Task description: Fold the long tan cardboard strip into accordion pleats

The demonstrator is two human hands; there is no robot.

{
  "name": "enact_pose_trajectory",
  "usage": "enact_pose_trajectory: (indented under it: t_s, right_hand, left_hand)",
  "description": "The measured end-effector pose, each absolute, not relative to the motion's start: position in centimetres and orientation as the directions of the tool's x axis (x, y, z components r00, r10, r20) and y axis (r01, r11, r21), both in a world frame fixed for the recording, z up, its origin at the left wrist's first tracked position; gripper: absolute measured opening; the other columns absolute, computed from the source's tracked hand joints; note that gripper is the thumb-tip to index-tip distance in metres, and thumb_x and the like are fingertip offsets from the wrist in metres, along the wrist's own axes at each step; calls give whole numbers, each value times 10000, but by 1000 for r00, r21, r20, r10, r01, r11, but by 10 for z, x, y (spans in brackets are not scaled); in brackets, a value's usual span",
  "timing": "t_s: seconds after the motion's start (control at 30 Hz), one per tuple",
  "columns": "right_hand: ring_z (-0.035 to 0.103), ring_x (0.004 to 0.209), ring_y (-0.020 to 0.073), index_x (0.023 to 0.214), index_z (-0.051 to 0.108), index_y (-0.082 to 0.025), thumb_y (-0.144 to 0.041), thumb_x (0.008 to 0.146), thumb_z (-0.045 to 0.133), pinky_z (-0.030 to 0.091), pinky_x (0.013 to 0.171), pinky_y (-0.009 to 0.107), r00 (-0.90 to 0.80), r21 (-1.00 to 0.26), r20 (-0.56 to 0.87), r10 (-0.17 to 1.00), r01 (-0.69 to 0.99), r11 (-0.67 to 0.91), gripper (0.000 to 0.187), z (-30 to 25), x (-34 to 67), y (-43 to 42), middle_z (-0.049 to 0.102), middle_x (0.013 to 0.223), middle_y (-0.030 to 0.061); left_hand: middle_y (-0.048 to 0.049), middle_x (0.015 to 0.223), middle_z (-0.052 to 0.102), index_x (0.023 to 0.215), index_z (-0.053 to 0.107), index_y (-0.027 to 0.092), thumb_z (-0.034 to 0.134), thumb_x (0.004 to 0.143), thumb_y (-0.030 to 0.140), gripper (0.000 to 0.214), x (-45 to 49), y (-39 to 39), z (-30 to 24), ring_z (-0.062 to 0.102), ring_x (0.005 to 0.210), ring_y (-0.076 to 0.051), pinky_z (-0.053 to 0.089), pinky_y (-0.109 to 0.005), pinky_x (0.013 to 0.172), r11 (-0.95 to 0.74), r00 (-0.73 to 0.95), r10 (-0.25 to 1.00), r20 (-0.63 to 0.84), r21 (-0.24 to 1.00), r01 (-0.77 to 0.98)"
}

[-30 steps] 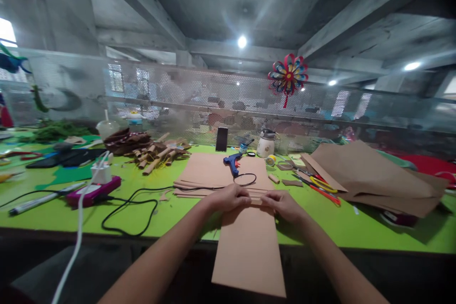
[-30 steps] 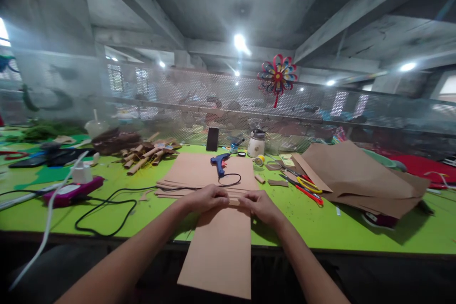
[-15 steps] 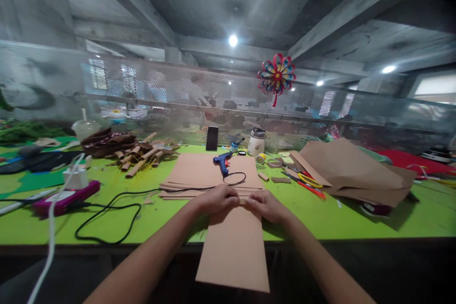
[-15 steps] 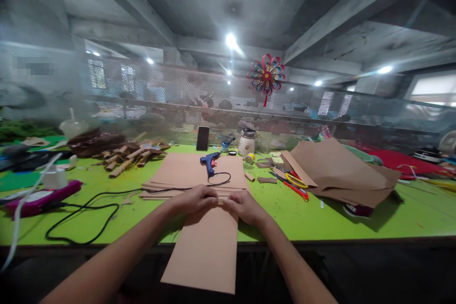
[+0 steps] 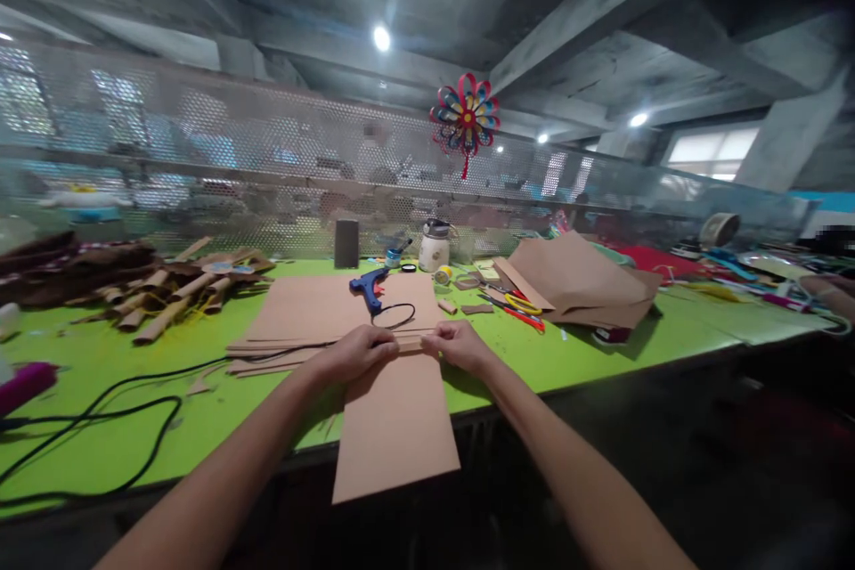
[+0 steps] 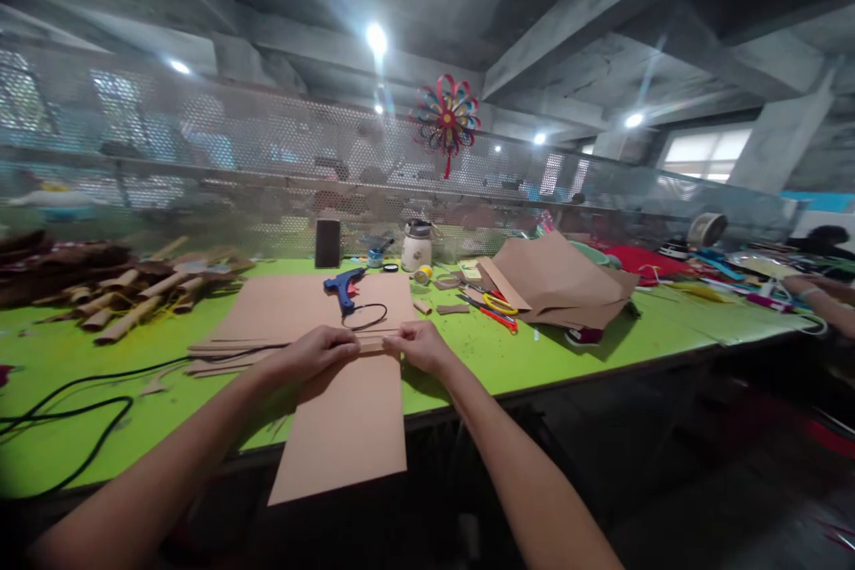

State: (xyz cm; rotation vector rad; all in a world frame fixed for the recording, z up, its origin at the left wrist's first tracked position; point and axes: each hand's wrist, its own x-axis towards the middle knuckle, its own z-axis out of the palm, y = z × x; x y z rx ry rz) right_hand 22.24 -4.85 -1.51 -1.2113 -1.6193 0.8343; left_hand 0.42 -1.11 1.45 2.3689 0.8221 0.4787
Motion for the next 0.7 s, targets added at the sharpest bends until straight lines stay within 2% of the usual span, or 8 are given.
enact_pose_trajectory:
  t_s: [0.1,0.17,0.27,0.33,0.4,0.53,0.7]
  right_hand:
    - [319,426,64,586,522,-147,-473,719,607,249,436,207,-131,-890,251,959,358,282,362,-13,224,-51,386,435,-62]
    - [354,436,68,615,543,-140,-474,736,596,277,446,206,-153,-879,259,954,371,299,359,-11,225,-51,440,457,-48]
    - [480,573,95,748,624,-119,-451,741,613,378,545,216,-201,-845,341,918,362,393,331,-9,225,-51,594,657,15]
    - [530,680,117,856,663,-117,-437,748,616,418,629,233,-250,-819,371,894,365,442,341,-9,222,-52,640,800,46]
    - [556,735,134,901,682,-113,-431,759,607,438,683,251,-301,-811,358,884,370,454,357,-10,216,-53,659,853,62]
    - [577,769,147,908,697,-111,-433,776,582,449,732,257,-386,-808,335,860,352,473,366,-15,206,-55,676,860,57]
    - [511,663,122,813,696,-103,-473,760,588,410,608,216,-415,-798,306,857,380,468,389,-15,208,-55,628,710,22]
  left_hand:
    - [-14,656,492,704,558,146,407,817,516,415,3,-11,16,414,604,-122,337,-226,580,-644,752,645,139,628,436]
    - [-12,655,493,708,561,142,407,815,521,423,3,-11,16,418,607,-123,335,-225,578,-641,750,647,136,629,439]
    - [-10,665,509,734,579,134,411,813,524,432,3,-10,14,428,614,-125,338,-225,583,-645,760,639,120,623,444]
    - [-9,677,522,749,587,132,410,819,516,429,4,-10,11,437,622,-126,341,-225,591,-655,769,627,119,615,439]
    - [-8,684,528,752,588,131,411,825,506,422,5,-9,10,443,631,-126,345,-224,597,-662,774,621,127,614,430]
    - [-10,691,542,751,596,131,426,819,496,408,7,-11,8,454,648,-132,360,-225,609,-664,780,611,135,624,412]
    - [-21,701,558,763,602,131,416,815,507,423,8,-16,8,467,666,-147,386,-243,634,-659,784,606,136,638,399]
